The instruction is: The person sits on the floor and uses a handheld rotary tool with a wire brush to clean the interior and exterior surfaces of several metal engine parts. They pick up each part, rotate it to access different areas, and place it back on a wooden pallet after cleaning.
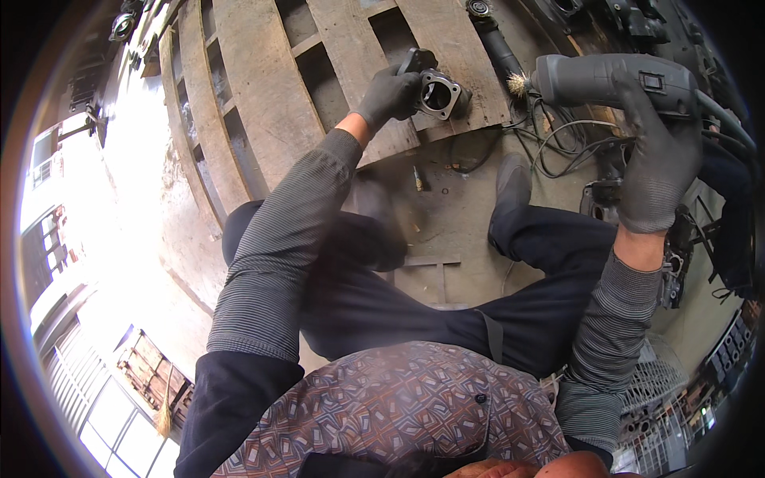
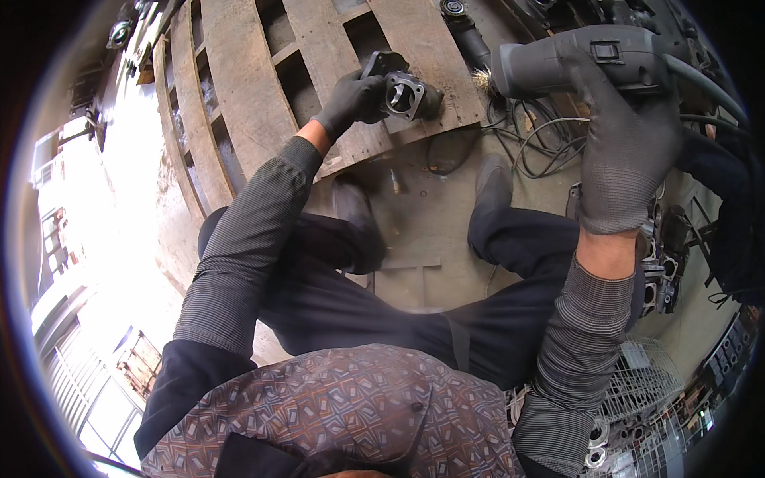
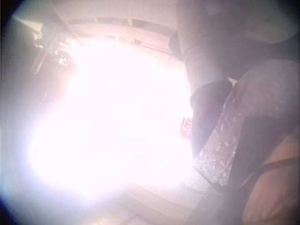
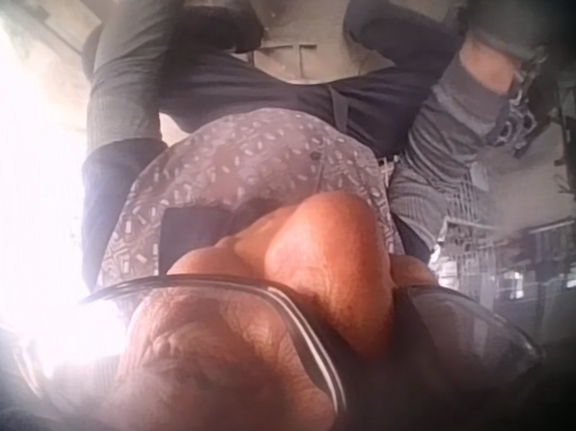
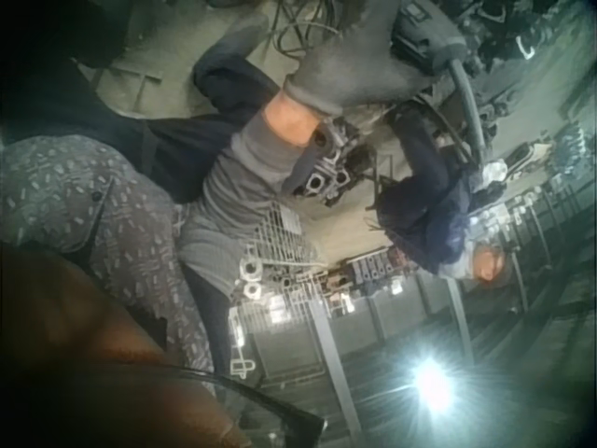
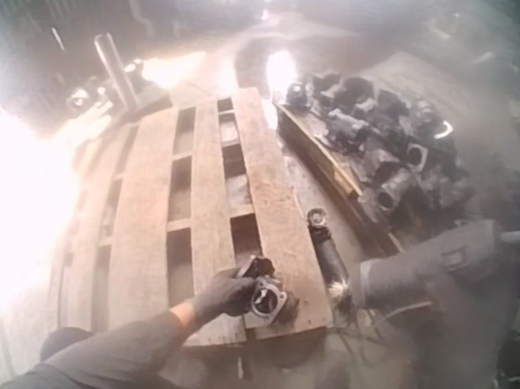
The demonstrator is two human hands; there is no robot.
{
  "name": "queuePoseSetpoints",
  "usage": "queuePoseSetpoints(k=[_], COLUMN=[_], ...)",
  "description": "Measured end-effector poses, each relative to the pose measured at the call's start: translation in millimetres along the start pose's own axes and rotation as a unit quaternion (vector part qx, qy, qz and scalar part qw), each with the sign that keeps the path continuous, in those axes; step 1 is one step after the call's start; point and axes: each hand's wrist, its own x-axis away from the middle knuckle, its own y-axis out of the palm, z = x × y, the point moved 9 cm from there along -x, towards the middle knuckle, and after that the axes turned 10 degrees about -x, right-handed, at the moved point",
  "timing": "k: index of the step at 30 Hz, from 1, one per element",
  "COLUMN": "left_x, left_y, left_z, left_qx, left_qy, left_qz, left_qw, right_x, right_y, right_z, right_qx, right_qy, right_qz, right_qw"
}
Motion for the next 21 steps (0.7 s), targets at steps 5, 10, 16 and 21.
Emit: queuePoseSetpoints(k=[5,10,16,21], left_x=[-7.4,2.1,21.8,15.3], left_y=[0.0,-1.0,-4.2,-3.8], left_z=[4.8,4.9,4.9,13.0], left_qx=[-0.086,0.096,0.183,0.164], left_qy=[0.122,0.008,-0.106,-0.083], left_qz=[-0.001,0.041,0.067,0.126], left_qw=[0.989,0.995,0.975,0.975], right_x=[6.3,5.7,0.2,7.4], right_y=[-1.0,6.8,5.8,13.9], right_z=[26.7,26.2,0.9,21.8], right_qx=[-0.146,-0.199,-0.093,-0.249], right_qy=[0.140,0.156,0.030,0.174], right_qz=[0.045,0.020,0.017,0.024], right_qw=[0.978,0.967,0.995,0.953])
